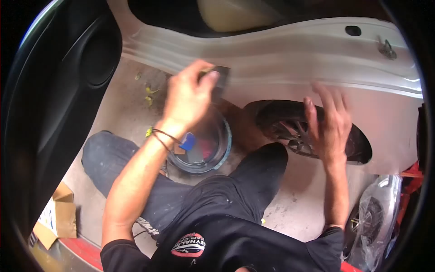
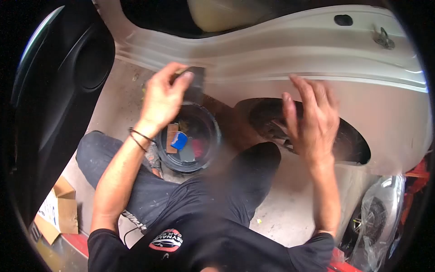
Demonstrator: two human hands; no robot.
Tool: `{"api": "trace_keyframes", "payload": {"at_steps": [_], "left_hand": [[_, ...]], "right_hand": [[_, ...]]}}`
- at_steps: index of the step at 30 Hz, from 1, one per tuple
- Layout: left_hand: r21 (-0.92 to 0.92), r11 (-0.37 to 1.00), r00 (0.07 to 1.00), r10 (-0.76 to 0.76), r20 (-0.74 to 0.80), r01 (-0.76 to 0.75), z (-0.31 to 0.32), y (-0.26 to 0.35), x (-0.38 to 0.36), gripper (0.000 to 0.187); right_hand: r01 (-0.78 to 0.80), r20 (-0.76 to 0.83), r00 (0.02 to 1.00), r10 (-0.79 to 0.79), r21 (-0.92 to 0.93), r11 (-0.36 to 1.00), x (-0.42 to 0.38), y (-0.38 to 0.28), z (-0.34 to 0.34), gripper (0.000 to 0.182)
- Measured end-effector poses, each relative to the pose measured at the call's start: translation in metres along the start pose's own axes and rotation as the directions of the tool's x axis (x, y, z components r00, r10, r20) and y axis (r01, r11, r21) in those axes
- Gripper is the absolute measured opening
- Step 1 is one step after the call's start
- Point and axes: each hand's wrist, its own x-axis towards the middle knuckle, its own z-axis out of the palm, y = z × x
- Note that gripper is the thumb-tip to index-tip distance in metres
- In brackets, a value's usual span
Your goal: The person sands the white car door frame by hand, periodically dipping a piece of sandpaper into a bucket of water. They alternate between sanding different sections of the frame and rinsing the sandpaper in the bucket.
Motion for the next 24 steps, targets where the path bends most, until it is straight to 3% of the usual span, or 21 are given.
{"api": "trace_keyframes", "payload": {"at_steps": [1, 3, 5, 7, 9, 10, 11, 13, 14, 15, 17, 19, 21, 22, 23, 24], "left_hand": [[-0.062, 0.998, 0.998, -0.016, 0.064, 0.020, 0.010, 0.004, -0.005, 0.024], [-0.262, 0.951, 0.972, -0.108, 0.210, 0.163, 0.030, -0.001, -0.016, 0.024], [-0.350, 0.912, 0.945, -0.101, 0.312, 0.213, 0.036, -0.008, -0.024, 0.022], [-0.380, 0.886, 0.912, -0.103, 0.398, 0.266, 0.031, -0.016, -0.030, 0.023], [-0.160, 0.974, 0.930, -0.098, 0.354, 0.164, 0.021, -0.025, -0.038, 0.027], [-0.101, 0.986, 0.945, -0.095, 0.312, 0.132, 0.016, -0.021, -0.046, 0.030], [-0.083, 0.986, 0.944, -0.115, 0.309, 0.147, 0.013, -0.026, -0.052, 0.030], [0.152, 0.965, 0.927, -0.249, 0.279, 0.213, -0.002, -0.022, -0.069, 0.032], [0.281, 0.940, 0.878, -0.294, 0.378, 0.193, -0.016, -0.010, -0.068, 0.035], [0.287, 0.938, 0.877, -0.300, 0.377, 0.197, -0.026, -0.013, -0.070, 0.035], [0.450, 0.892, 0.788, -0.249, 0.562, -0.039, -0.039, -0.032, -0.073, 0.039], [0.446, 0.895, 0.796, -0.260, 0.547, -0.014, -0.043, -0.067, -0.074, 0.041], [0.418, 0.901, 0.923, -0.057, 0.380, -0.117, -0.039, -0.125, -0.076, 0.041], [0.454, 0.883, 0.941, -0.051, 0.335, -0.114, -0.038, -0.145, -0.071, 0.045], [0.497, 0.851, 0.957, 0.025, 0.289, -0.172, -0.035, -0.161, -0.061, 0.051], [0.545, 0.811, 0.967, 0.093, 0.238, -0.212, -0.031, -0.175, -0.049, 0.057]], "right_hand": [[-0.232, 0.046, 0.972, 0.230, 0.337, 0.913, -0.010, -0.020, 0.015, 0.037], [-0.362, 0.173, 0.924, 0.343, 0.688, 0.629, -0.020, -0.055, 0.054, 0.046], [-0.407, 0.315, 0.883, 0.347, 0.882, 0.237, -0.028, -0.085, 0.104, 0.049], [-0.436, 0.455, 0.863, 0.219, 0.890, -0.132, -0.037, -0.105, 0.146, 0.042], [-0.472, 0.485, 0.839, 0.245, 0.874, -0.113, -0.049, -0.116, 0.179, 0.034], [-0.430, 0.425, 0.869, 0.253, 0.902, -0.041, -0.048, -0.118, 0.188, 0.031], [-0.436, 0.437, 0.866, 0.243, 0.898, -0.062, -0.048, -0.117, 0.203, 0.031], [-0.611, 0.560, 0.763, 0.324, 0.788, 0.077, -0.046, -0.111, 0.208, 0.032], [-0.533, 0.407, 0.800, 0.441, 0.819, 0.212, -0.036, -0.113, 0.200, 0.033], [-0.486, 0.370, 0.822, 0.433, 0.852, 0.195, -0.028, -0.108, 0.185, 0.032], [-0.405, 0.278, 0.871, 0.404, 0.872, 0.274, -0.009, -0.095, 0.154, 0.030], [-0.365, 0.246, 0.922, 0.299, 0.809, 0.462, 0.007, -0.078, 0.123, 0.029], [-0.040, -0.115, 0.984, 0.134, 0.596, 0.802, 0.030, -0.077, 0.107, 0.034], [-0.049, -0.114, 0.983, 0.141, 0.578, 0.814, 0.037, -0.077, 0.105, 0.034], [0.097, -0.199, 0.979, -0.037, 0.301, 0.949, 0.041, -0.077, 0.102, 0.040], [0.245, -0.217, 0.946, -0.239, 0.001, 0.969, 0.044, -0.077, 0.099, 0.046]]}}
